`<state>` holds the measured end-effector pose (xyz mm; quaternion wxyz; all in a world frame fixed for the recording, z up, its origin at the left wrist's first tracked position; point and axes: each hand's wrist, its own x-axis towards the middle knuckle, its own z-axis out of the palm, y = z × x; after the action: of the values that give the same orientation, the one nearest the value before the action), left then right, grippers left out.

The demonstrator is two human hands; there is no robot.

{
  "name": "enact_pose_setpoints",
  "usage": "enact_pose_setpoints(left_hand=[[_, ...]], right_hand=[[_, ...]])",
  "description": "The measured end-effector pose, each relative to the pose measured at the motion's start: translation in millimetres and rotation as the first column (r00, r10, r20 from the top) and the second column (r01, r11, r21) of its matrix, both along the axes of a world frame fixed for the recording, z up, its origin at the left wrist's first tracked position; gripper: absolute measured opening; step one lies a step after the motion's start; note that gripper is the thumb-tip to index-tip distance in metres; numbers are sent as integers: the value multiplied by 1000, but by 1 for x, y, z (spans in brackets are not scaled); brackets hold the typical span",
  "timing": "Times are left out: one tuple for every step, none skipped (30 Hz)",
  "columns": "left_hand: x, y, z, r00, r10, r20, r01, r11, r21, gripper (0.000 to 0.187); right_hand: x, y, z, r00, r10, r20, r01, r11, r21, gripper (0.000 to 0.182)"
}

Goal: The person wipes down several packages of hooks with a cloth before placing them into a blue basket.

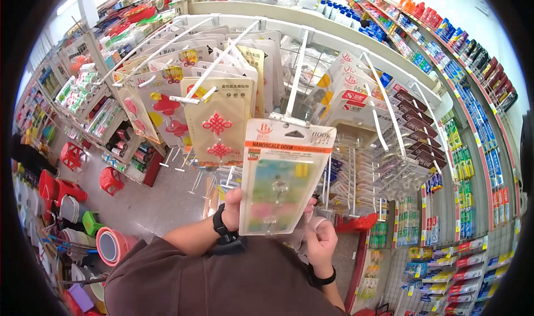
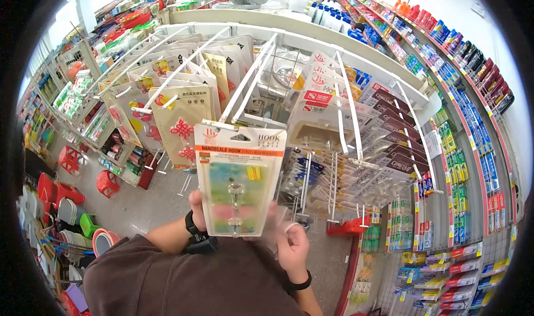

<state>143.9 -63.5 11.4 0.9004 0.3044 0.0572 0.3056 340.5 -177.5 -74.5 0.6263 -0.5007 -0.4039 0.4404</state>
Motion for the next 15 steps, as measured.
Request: enact_pose_setpoints(left_hand=[[1, -1, -5, 1000, -4, 29, 4, 1000, 12, 121], [3, 1, -6, 998, -12, 57, 11, 1000, 24, 120], [3, 3, -8, 999, -14, 51, 12, 1000, 26, 120], [2, 6, -10, 996, 16, 83, -19, 999, 37, 120], [1, 7, -9, 992, 50, 116, -55, 997, 45, 120], [2, 12, -3, 992, 72, 102, -78, 995, 56, 120], [2, 16, -1, 992, 80, 100, -86, 995, 59, 120], [2, 21, 0, 995, 73, 73, -78, 995, 68, 120], [4, 25, 0, 997, 64, 47, -67, 995, 78, 120], [6, 27, -4, 997, 45, 68, -52, 993, 110, 119], [8, 24, -5, 997, 44, 67, -51, 992, 116, 119], [11, 19, -7, 995, 50, 84, -57, 995, 83, 119], [13, 16, -9, 993, 56, 101, -61, 997, 47, 118], [12, 14, -10, 991, 57, 123, -57, 998, 1, 119], [11, 16, -13, 991, 53, 121, -53, 999, -2, 119]], right_hand=[[3, 2, 0, 1000, 11, 7, -11, 1000, -1, 10], [6, 4, -2, 1000, 11, 4, -11, 1000, 4, 10], [9, 6, -5, 999, 36, 16, -36, 999, 38, 10], [9, 5, -7, 998, 62, 26, -64, 996, 67, 10], [8, 3, -7, 998, 68, 19, -69, 996, 62, 10], [7, 4, -2, 999, 54, 0, -54, 999, 8, 9], [6, 7, 2, 999, 39, -15, -40, 998, -44, 9], [5, 10, 1, 1000, 26, -2, -26, 1000, 3, 9], [6, 11, 0, 1000, 30, -2, -30, 1000, 10, 9], [8, 11, -1, 999, 41, 14, -41, 999, 1, 9], [9, 11, -2, 998, 50, 29, -50, 999, -10, 10], [8, 12, -2, 999, 48, 27, -47, 999, -6, 10], [8, 12, -2, 999, 37, 36, -37, 999, 10, 10], [8, 11, -2, 999, 25, 46, -26, 999, 23, 10], [9, 10, -4, 999, 21, 44, -21, 1000, 20, 10]])
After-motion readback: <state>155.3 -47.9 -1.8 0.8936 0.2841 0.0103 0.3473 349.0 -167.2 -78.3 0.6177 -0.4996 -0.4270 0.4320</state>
